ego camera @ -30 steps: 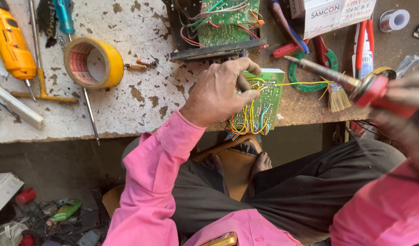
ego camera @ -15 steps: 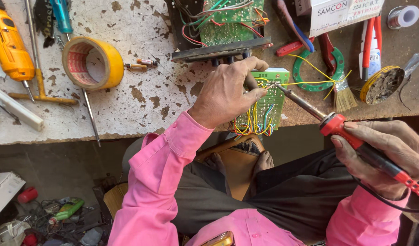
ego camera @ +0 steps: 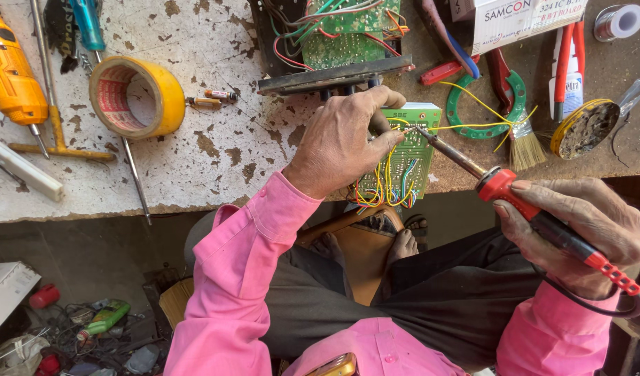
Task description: The person solders multiple wires to a green circuit board using a soldering iron and solder wire. They hold the board with one hand and apply heat and solder with the other, working on several connection points.
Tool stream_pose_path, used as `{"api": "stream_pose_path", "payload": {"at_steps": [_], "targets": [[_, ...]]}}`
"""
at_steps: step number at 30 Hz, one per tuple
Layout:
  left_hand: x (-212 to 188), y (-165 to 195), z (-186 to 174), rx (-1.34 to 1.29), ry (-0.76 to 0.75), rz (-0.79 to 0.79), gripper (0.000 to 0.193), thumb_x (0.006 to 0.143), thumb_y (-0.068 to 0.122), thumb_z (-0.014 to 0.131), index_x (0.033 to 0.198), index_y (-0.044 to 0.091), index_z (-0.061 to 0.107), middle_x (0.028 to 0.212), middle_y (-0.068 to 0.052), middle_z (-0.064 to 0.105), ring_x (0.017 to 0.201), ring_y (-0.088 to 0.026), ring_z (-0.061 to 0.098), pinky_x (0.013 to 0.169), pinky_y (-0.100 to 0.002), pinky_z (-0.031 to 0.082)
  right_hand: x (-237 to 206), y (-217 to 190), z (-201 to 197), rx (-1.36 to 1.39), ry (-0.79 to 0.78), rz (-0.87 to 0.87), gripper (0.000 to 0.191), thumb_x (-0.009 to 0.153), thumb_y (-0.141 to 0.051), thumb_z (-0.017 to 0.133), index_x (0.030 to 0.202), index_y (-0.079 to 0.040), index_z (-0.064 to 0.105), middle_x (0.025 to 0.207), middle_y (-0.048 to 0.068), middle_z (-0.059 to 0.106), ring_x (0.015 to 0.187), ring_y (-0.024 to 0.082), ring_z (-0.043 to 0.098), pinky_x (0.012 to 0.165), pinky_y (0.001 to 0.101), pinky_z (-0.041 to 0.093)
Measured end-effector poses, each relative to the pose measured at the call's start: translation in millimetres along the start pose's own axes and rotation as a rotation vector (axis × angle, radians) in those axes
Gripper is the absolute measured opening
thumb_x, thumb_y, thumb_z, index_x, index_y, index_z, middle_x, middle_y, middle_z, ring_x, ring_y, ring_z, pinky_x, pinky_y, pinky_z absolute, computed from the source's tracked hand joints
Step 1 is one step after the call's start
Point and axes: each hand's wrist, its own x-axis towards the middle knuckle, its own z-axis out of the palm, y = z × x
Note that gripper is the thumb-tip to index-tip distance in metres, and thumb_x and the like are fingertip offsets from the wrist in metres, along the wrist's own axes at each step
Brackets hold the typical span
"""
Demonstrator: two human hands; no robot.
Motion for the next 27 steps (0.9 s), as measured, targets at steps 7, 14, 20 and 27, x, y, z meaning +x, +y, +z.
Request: {"api": "stream_pose_path", "payload": {"at_steps": [7,14,20,27], "targets": [[0,1,-1,-0.002,0.007,0.01,0.034,0.084,0.019,0.081,0.114,0.008,0.07,0.083,-0.007,0.079,0.076,-0.025,0.078,0.074,-0.039,0.06,5,-14,-1,0.107,-0.003,0.207,0.032,0.085,-0.008,0.092,0.114,-0.006,0.077,0.097,0.011,0.073,0.082,0.02,0.073,0.069,0.0279,0.057],[-1,-2,-1,-0.016,0.0,-0.007,0.034,0.084,0.019,0.081,0.114,0.008,0.07,0.081,-0.007,0.078,0.074,-0.024,0.078,0.072,-0.038,0.06,9,-21,-3,0.194,-0.013,0.311,0.034,0.083,-0.004,0.092,0.114,-0.007,0.078,0.103,0.012,0.075,0.084,0.017,0.073,0.074,0.0257,0.057],[0,2,-2,-0.044,0.01,-0.011,0.032,0.085,0.018,0.08,0.113,0.007,0.071,0.078,-0.007,0.077,0.07,-0.023,0.077,0.07,-0.037,0.059,13,-23,-1,0.225,0.027,0.36,0.031,0.089,-0.007,0.093,0.115,-0.006,0.076,0.105,0.012,0.074,0.089,0.018,0.073,0.079,0.0245,0.058],[-1,-2,-3,-0.084,0.006,0.025,0.033,0.086,0.016,0.079,0.114,0.004,0.069,0.078,-0.007,0.076,0.069,-0.02,0.076,0.068,-0.034,0.059,-17,9,5,0.282,0.024,0.401,0.026,0.09,-0.005,0.09,0.112,-0.003,0.076,0.103,0.013,0.071,0.089,0.016,0.07,0.08,0.0259,0.057]]}}
